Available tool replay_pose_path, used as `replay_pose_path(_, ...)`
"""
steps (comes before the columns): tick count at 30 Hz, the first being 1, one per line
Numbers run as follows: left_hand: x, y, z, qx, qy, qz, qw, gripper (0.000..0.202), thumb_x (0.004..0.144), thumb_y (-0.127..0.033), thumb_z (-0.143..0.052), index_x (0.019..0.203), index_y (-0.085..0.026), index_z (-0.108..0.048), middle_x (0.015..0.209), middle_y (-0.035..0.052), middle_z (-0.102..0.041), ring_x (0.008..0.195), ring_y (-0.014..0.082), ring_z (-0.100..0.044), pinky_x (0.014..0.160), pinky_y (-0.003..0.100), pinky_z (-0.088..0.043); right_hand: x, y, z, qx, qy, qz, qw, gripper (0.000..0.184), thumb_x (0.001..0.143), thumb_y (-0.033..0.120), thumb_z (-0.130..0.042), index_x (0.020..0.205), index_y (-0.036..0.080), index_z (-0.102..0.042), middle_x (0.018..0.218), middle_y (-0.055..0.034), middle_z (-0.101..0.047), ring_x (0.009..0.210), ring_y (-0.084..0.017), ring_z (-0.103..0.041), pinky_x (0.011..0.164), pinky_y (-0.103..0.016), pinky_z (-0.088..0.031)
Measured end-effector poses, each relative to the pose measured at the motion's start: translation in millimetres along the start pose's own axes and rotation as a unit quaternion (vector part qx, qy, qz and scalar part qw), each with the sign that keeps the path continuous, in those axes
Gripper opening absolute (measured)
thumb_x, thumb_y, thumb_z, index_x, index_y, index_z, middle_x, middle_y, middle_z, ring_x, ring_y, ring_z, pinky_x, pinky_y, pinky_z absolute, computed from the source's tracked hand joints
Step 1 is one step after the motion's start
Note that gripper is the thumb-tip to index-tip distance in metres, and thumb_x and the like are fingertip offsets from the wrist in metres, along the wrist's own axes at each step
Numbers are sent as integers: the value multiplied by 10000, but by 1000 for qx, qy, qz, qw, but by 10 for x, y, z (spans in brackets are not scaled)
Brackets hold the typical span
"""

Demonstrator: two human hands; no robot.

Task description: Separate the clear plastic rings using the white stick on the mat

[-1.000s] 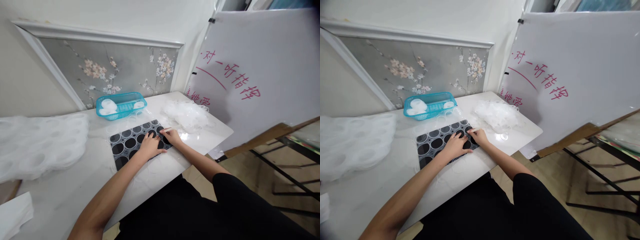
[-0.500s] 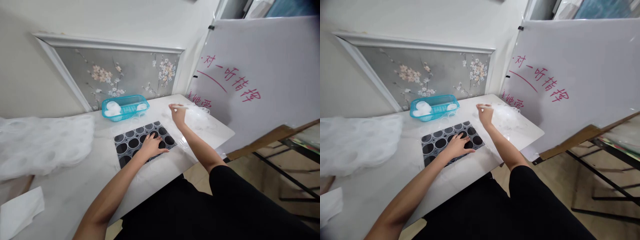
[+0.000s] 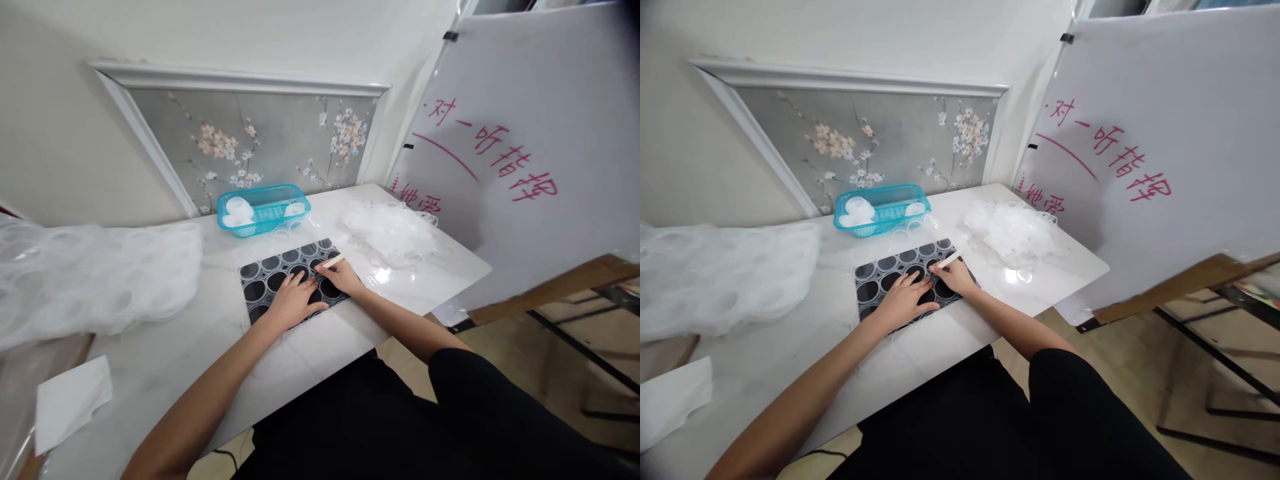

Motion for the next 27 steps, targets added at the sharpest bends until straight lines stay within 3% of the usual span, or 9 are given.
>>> replay_pose_path(14, 8, -43, 43, -7, 14, 21, 1000, 633, 845, -636, -396, 1276, -191, -522, 1367, 68, -496, 1354, 316, -265, 1099, 481, -194, -38, 32, 9, -29, -4, 14, 999, 240, 827, 373, -593, 854, 166, -711, 847, -60, -728, 784, -204, -673, 721, -302, -514)
replay_pose_path(17, 8, -45, 33, -8, 19, 23, 1000, 650, 835, -637, -419, 1289, -181, -513, 1377, 74, -485, 1351, 324, -268, 1098, 491, -193, -82, 76, -3, -100, -8, 62, 993, 191, 844, 334, -580, 841, 208, -723, 892, -51, -730, 932, -233, -645, 849, -355, -486)
replay_pose_path(20, 9, -48, 21, -10, 25, 18, 999, 722, 792, -677, -449, 1315, -180, -486, 1396, 75, -460, 1352, 336, -261, 1100, 495, -185, -125, 94, -15, -165, -22, 99, 981, 163, 854, 315, -575, 856, 256, -727, 926, -23, -731, 1122, -260, -551, 1002, -434, -381)
replay_pose_path(27, 7, -70, -1, 1, 26, 17, 1000, 773, 764, -697, -469, 1315, -154, -487, 1380, 99, -477, 1350, 335, -266, 1103, 491, -175, -70, -8, 26, -39, -15, 26, 999, 268, 844, 414, -556, 826, 202, -720, 899, -55, -722, 983, -242, -632, 901, -374, -474)
Point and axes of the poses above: each hand's wrist, its own x-axis towards the middle knuckle, its own z-axis out of the back of the hand, y = z × x, the point moved 3 cm from there along x, towards the middle knuckle
